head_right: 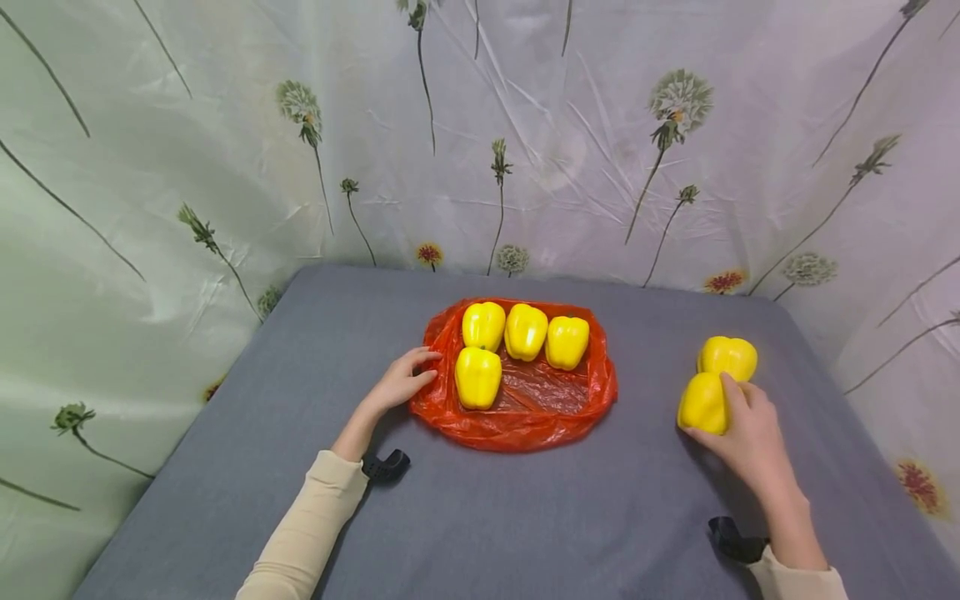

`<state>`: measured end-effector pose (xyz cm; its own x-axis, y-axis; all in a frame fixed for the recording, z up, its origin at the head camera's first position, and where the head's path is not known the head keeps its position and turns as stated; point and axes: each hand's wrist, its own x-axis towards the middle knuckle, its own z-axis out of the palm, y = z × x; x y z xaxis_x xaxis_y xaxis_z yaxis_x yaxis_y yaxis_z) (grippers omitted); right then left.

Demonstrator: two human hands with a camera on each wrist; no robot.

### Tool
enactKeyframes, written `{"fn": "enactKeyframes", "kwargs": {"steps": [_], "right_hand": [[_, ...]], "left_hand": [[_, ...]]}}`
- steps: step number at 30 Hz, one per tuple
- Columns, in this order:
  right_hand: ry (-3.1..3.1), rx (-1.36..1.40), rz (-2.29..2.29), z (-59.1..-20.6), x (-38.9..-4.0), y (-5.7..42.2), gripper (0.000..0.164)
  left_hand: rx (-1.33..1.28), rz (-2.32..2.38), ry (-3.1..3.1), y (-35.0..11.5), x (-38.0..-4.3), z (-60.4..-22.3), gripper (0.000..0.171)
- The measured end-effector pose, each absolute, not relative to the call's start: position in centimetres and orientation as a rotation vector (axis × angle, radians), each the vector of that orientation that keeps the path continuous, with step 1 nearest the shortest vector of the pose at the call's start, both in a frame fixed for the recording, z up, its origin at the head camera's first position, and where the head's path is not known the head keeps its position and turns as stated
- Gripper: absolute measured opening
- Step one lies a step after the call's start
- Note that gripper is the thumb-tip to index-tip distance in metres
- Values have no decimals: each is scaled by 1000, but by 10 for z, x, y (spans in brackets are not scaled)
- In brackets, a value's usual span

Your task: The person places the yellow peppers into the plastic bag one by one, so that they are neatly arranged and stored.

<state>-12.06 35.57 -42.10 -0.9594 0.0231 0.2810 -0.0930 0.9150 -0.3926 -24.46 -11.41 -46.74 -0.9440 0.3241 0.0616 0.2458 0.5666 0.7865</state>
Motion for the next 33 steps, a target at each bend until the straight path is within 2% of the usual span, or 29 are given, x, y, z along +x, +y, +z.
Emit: {"fn": "enactKeyframes", "kwargs": {"steps": [9, 33], "right_hand": [[-2688, 224, 625, -413, -127, 335, 92], [-2695, 357, 633, -406, -140, 284, 92]], "left_hand": [[499, 1340, 2713, -115, -243, -466, 39], [505, 1314, 2713, -113, -245, -466, 39]]}}
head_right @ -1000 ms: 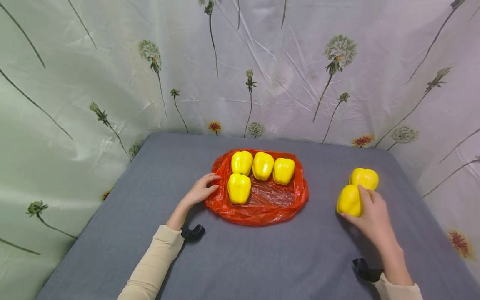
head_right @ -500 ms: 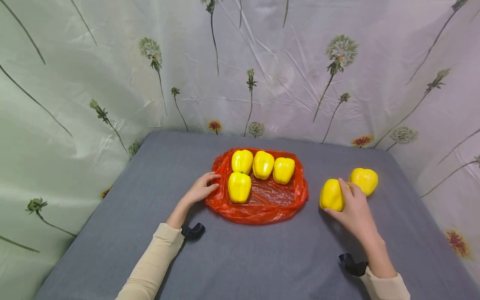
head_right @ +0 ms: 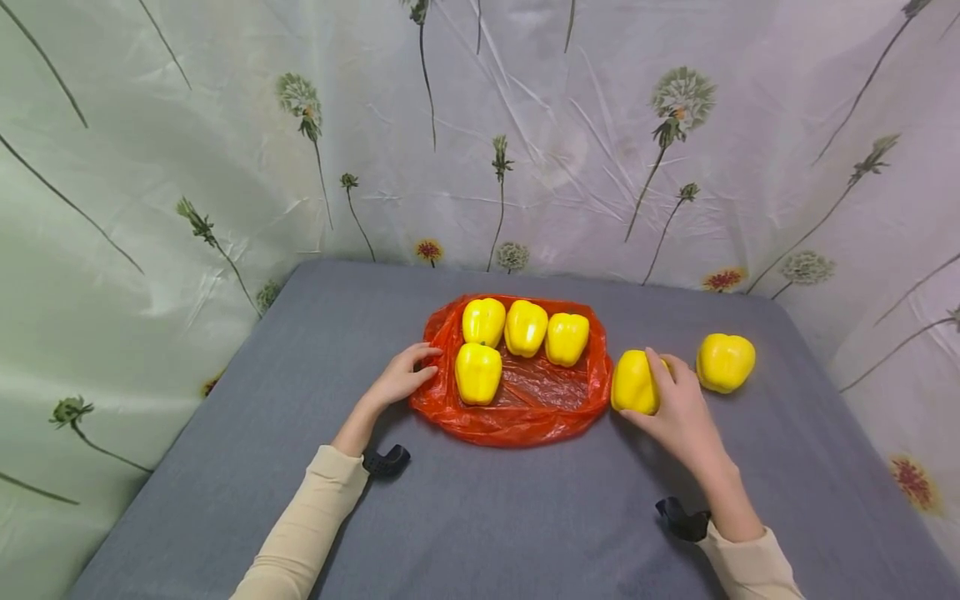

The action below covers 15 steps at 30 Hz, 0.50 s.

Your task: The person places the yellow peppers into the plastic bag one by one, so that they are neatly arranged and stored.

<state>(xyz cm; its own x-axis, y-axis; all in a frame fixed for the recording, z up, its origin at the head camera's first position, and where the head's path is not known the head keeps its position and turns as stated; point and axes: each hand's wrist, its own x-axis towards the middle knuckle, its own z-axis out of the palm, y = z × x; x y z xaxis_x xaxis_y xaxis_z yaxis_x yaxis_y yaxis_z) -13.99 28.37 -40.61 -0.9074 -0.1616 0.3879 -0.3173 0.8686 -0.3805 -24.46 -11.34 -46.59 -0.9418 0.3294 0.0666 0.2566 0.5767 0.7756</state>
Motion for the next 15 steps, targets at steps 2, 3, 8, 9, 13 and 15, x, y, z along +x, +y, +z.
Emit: {"fn": "enactKeyframes", "kwargs": {"steps": [2, 3, 8, 9, 13, 15], "right_hand": [[-2701, 361, 628, -407, -141, 280, 92], [-2705, 360, 631, -407, -142, 278, 92], [-2725, 363, 642, -406, -145, 270, 92], [-2730, 366, 645, -405, -146, 268, 92], [-2746, 380, 634, -404, -149, 261, 93], [-2753, 382, 628, -403, -150, 257, 94]], "left_hand": [[510, 1309, 2715, -114, -245, -466, 39], [511, 1310, 2715, -114, -244, -466, 39], [513, 1317, 2711, -114, -244, -465, 39], [510, 1319, 2710, -114, -244, -465, 39], [508, 1317, 2712, -114, -244, -464, 39], [507, 1318, 2710, -113, -244, -464, 39]]}}
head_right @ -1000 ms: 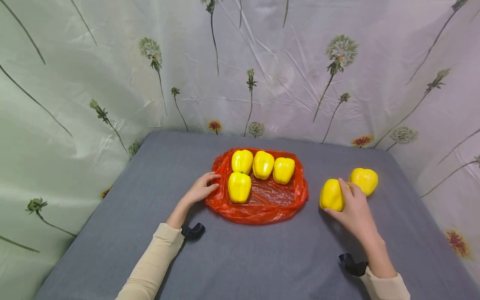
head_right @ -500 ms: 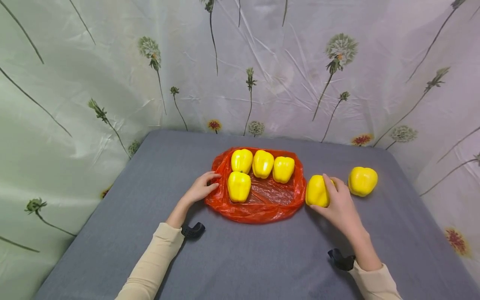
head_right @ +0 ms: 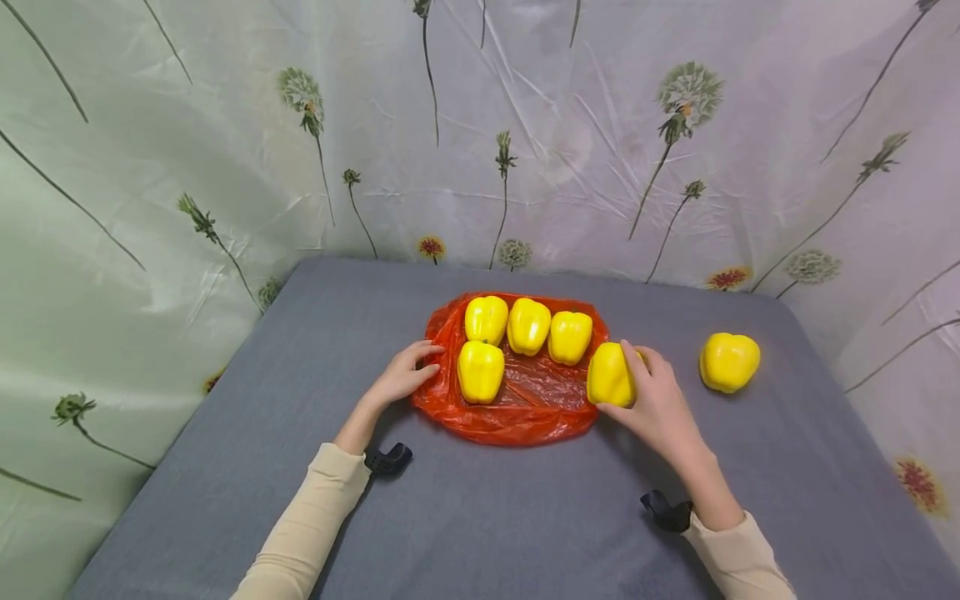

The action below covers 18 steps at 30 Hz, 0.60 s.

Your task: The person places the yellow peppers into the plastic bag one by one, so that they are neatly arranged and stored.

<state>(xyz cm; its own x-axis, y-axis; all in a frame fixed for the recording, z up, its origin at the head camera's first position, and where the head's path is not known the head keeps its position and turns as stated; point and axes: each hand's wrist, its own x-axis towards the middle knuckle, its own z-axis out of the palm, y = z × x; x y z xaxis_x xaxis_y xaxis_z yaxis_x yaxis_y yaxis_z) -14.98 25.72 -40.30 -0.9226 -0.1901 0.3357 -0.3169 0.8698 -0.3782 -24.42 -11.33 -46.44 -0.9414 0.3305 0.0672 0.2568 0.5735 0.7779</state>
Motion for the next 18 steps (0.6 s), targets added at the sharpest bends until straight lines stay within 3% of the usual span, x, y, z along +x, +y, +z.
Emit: {"fn": "enactKeyframes", "kwargs": {"steps": [18], "right_hand": [[-2689, 529, 650, -411, -159, 230, 85]], "left_hand": [[532, 1293, 2742, -114, -245, -467, 38]]}}
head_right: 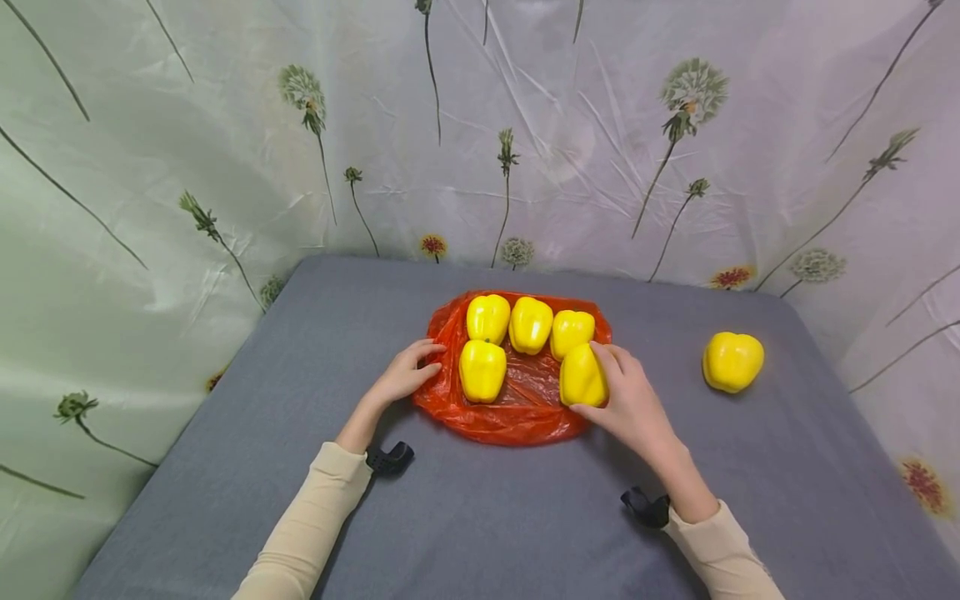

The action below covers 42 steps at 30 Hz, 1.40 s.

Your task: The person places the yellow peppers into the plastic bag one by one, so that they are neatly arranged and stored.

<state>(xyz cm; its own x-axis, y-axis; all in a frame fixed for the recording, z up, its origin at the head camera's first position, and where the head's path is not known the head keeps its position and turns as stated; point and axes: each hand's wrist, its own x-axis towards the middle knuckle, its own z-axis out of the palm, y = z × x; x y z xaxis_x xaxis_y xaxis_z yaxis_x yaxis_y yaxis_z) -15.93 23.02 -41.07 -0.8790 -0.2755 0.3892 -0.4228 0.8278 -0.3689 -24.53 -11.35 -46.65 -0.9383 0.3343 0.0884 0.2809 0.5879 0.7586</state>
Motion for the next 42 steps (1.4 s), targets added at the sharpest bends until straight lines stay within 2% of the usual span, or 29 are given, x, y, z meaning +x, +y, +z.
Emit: {"fn": "enactKeyframes", "kwargs": {"steps": [42], "right_hand": [[-2866, 587, 694, -423, -171, 170, 88]], "left_hand": [[520, 1303, 2727, -114, -245, -467, 39]]}}
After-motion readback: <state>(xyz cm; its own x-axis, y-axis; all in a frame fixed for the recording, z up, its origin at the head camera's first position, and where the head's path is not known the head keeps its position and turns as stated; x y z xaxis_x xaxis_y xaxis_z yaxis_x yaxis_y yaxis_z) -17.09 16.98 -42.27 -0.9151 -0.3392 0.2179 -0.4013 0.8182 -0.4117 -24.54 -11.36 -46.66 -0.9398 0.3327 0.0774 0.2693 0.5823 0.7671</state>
